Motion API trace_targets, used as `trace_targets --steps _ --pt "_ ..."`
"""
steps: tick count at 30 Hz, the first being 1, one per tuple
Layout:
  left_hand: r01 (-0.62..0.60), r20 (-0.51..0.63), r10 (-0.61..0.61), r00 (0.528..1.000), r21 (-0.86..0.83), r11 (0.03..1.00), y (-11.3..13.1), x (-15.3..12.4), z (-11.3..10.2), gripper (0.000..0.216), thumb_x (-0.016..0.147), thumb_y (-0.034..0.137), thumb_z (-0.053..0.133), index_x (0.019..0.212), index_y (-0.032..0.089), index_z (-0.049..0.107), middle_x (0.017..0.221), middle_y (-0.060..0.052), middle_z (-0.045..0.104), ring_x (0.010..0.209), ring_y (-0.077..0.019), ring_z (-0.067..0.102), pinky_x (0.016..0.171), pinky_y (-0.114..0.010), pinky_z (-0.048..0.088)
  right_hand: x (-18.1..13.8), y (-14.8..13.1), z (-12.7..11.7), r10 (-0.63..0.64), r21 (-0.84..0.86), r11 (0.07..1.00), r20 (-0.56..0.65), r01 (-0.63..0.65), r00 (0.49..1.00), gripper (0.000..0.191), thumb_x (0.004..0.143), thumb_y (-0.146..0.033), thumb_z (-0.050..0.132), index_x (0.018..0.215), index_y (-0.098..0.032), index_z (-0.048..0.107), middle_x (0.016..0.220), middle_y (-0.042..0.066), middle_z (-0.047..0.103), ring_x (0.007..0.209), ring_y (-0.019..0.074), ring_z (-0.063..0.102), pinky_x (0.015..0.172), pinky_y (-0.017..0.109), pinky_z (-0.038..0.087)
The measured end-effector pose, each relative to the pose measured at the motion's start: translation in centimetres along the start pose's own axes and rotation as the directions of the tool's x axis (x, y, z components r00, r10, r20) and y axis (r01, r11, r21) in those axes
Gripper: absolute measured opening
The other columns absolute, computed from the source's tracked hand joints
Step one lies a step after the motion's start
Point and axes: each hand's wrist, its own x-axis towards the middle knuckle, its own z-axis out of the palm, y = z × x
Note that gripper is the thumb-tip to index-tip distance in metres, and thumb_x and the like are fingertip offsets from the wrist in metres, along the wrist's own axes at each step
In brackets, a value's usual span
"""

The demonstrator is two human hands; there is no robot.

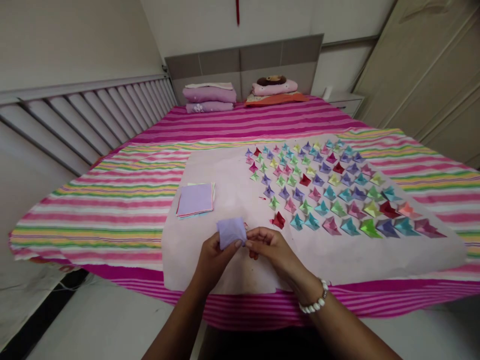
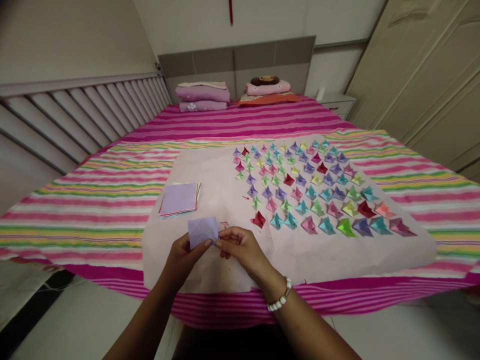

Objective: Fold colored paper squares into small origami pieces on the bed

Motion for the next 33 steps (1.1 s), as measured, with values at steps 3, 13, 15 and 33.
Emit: trace_targets --steps 3,13,15,33 --pt "0.025 -0.005 -0.025 1.0 -0.001 1.0 0.03 -0.11 0.01 0.024 0.07 0.035 0.073 0.08 0.013 0.069 0.072 -0.003 0.07 0.067 -0.0182 0.062 0.062 -0.027 0.048 0.15 0.22 -0.03 0.014 0.03 0.999 -0.017 -0.014 1.0 0.027 0.059 -0.031 0.083 0.076 -0.016 0.069 0.056 -0.003 0.062 0.048 0.009 0.052 0.049 0.023 0.041" --pt "0.084 0.028 -0.082 0.996 -0.058 0.995 0.13 -0.27 0.38 0.024 0.077 0.039 0.065 0.077 0.015 0.072 0.075 -0.004 0.072 0.081 -0.0224 0.065 0.076 -0.033 0.05 -0.45 -0.3 0.55 0.04 0.1 0.994 -0.022 -0.038 0.999 0.022 0.065 -0.031 0.079 0.078 -0.016 0.07 0.053 -0.003 0.059 0.049 0.0093 0.051 0.05 0.023 0.038" --pt "0.08 0.026 -0.079 0.997 -0.058 0.995 0.18 -0.35 0.37 0.022 0.076 0.037 0.066 0.074 0.016 0.071 0.073 -0.004 0.072 0.083 -0.0235 0.065 0.077 -0.034 0.05 -0.53 -0.32 0.54 0.056 0.128 0.99 -0.034 -0.051 0.998 0.021 0.066 -0.03 0.078 0.079 -0.016 0.071 0.053 -0.002 0.059 0.05 0.01 0.051 0.05 0.023 0.038" --pt "-0.108 -0.06 0.111 0.992 0.049 0.993 0.15 -0.53 0.52 0.012 0.077 0.029 0.068 0.079 0.017 0.068 0.079 -0.001 0.066 0.075 -0.0157 0.059 0.069 -0.026 0.047 -0.57 0.45 0.36 -0.003 -0.002 1.0 -0.077 0.003 0.997 0.019 0.063 -0.031 0.08 0.067 -0.017 0.069 0.055 -0.004 0.057 0.049 0.0083 0.045 0.05 0.022 0.037"
